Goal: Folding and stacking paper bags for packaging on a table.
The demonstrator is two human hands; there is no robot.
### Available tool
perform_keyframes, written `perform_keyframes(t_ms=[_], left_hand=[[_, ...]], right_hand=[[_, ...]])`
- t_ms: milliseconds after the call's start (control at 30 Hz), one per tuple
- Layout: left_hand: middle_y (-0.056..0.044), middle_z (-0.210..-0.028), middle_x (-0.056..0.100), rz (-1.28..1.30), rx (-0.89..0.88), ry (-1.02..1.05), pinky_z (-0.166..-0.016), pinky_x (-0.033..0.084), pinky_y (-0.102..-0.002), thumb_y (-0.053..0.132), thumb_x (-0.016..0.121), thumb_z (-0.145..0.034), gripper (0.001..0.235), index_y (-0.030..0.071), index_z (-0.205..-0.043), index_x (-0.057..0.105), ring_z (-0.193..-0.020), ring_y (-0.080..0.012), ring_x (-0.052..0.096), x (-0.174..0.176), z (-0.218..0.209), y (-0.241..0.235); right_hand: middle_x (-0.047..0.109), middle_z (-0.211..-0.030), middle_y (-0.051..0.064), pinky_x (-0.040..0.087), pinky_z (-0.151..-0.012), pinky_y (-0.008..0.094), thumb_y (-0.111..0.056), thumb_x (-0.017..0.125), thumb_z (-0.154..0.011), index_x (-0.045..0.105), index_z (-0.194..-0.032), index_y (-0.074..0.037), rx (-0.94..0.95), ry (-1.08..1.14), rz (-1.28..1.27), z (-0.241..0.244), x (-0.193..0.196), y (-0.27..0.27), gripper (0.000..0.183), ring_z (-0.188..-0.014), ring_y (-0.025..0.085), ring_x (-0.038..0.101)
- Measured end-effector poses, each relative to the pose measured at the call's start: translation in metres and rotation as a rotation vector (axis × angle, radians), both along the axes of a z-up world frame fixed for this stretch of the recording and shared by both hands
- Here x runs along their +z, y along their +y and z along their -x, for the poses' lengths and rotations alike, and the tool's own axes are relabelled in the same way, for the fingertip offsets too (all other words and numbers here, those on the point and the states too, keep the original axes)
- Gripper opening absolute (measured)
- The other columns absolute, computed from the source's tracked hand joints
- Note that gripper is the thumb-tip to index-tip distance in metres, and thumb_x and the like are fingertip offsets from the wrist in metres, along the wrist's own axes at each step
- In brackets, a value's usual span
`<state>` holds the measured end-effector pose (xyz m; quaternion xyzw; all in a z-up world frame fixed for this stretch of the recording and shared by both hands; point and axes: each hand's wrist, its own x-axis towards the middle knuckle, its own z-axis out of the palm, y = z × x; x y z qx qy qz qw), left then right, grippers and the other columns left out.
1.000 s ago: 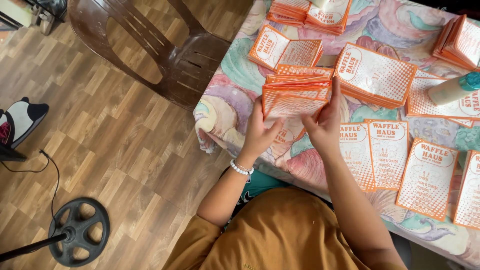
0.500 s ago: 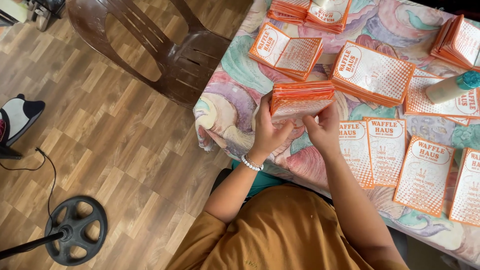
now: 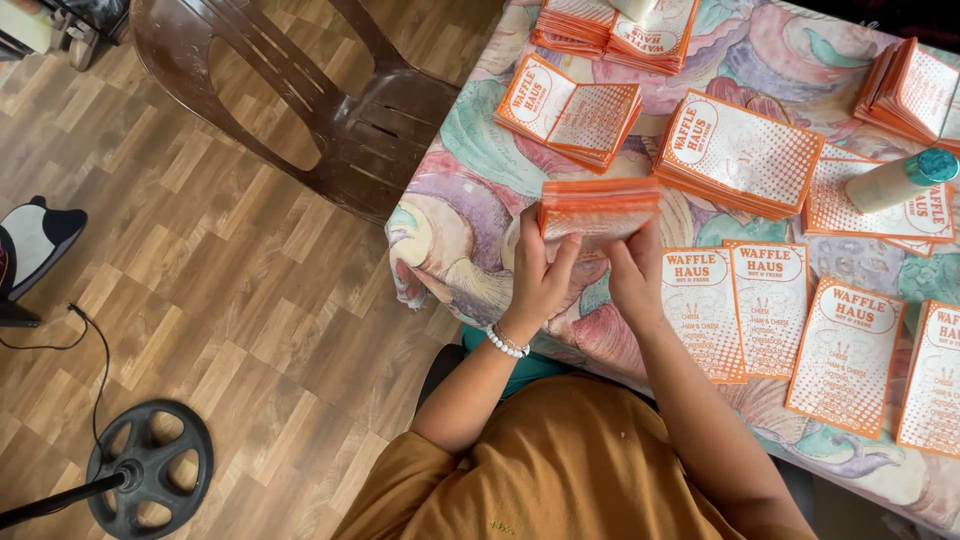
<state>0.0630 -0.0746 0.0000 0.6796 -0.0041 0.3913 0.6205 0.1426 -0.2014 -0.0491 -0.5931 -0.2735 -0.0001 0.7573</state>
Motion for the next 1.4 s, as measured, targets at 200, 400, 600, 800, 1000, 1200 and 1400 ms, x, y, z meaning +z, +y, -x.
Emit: perform_keyframes(t_ms=[200, 400, 600, 800, 1000, 1200, 1400], left_hand=[[-0.018, -0.121, 0.06, 0.003, -0.018, 0.037, -0.106, 0.045, -0.05, 0.022, 0.06, -0.104, 0.039, 0.003, -0.135, 0.045, -0.122, -0.0309, 0.059, 0.002, 0.008, -0.001], [-0.013, -0.104, 0.07, 0.075, -0.168, 0.019, -0.082, 0.058, -0.034, 0.033, 0.09, -0.081, 0.073, 0.004, -0.137, 0.055, -0.095, -0.0207, 0.069, 0.028, 0.01, 0.042], [-0.009, -0.085, 0.078, -0.22, -0.239, 0.287, -0.06, 0.058, -0.027, 0.022, 0.083, -0.088, 0.042, 0.005, -0.123, 0.068, -0.068, -0.0148, 0.074, 0.1, 0.028, 0.069], [-0.008, -0.088, 0.079, 0.05, -0.235, 0.384, -0.071, 0.061, -0.022, 0.017, 0.08, -0.09, 0.029, 0.008, -0.117, 0.074, -0.076, -0.0054, 0.071, 0.083, 0.018, 0.059], [-0.01, -0.095, 0.08, 0.344, -0.059, 0.287, -0.08, 0.055, -0.022, 0.014, 0.077, -0.092, 0.032, 0.004, -0.121, 0.073, -0.086, -0.0049, 0.061, 0.061, 0.025, 0.019], [-0.016, -0.098, 0.077, 0.545, -0.19, 0.465, -0.075, 0.062, -0.031, 0.014, 0.079, -0.091, 0.042, -0.003, -0.128, 0.068, -0.087, -0.0148, 0.07, 0.022, 0.039, 0.001], [-0.011, -0.078, 0.071, 0.481, -0.435, 0.672, -0.052, 0.064, -0.031, 0.009, 0.084, -0.085, 0.04, -0.004, -0.118, 0.067, -0.064, -0.0149, 0.073, -0.003, 0.04, 0.013]], right_hand=[[0.055, -0.137, 0.014, 0.037, -0.117, 0.05, 0.015, 0.04, -0.088, 0.038, -0.155, -0.002, 0.035, -0.023, 0.033, -0.003, 0.004, 0.004, 0.069, -0.131, 0.018, 0.044], [0.061, -0.117, 0.012, 0.047, -0.104, 0.044, 0.012, 0.046, -0.091, 0.051, -0.131, 0.001, 0.093, 0.036, 0.072, -0.001, 0.005, -0.018, 0.042, -0.114, 0.018, 0.054], [0.066, -0.101, 0.014, 0.052, -0.092, 0.04, 0.012, 0.049, -0.085, 0.06, -0.123, 0.004, 0.273, 0.128, 0.234, 0.009, 0.041, -0.038, 0.04, -0.099, 0.021, 0.063], [0.073, -0.091, 0.021, 0.057, -0.076, 0.038, 0.004, 0.065, -0.091, 0.063, -0.139, 0.0, 0.317, 0.228, 0.508, -0.007, 0.095, -0.066, 0.049, -0.08, 0.024, 0.068], [0.069, -0.121, 0.019, 0.063, -0.081, 0.038, -0.032, 0.069, -0.09, 0.051, -0.148, 0.003, 0.289, 0.542, 0.067, 0.013, 0.075, -0.114, 0.07, -0.101, 0.021, 0.071], [0.073, -0.082, 0.011, 0.061, -0.067, 0.024, -0.011, 0.074, -0.095, 0.069, -0.124, 0.004, -0.097, 0.565, 0.178, 0.041, 0.045, -0.122, 0.033, -0.071, 0.012, 0.07], [0.072, -0.073, 0.012, 0.053, -0.059, 0.019, -0.006, 0.077, -0.091, 0.071, -0.119, 0.005, -0.08, 0.494, 0.291, 0.028, 0.058, -0.152, 0.03, -0.062, 0.008, 0.062]])
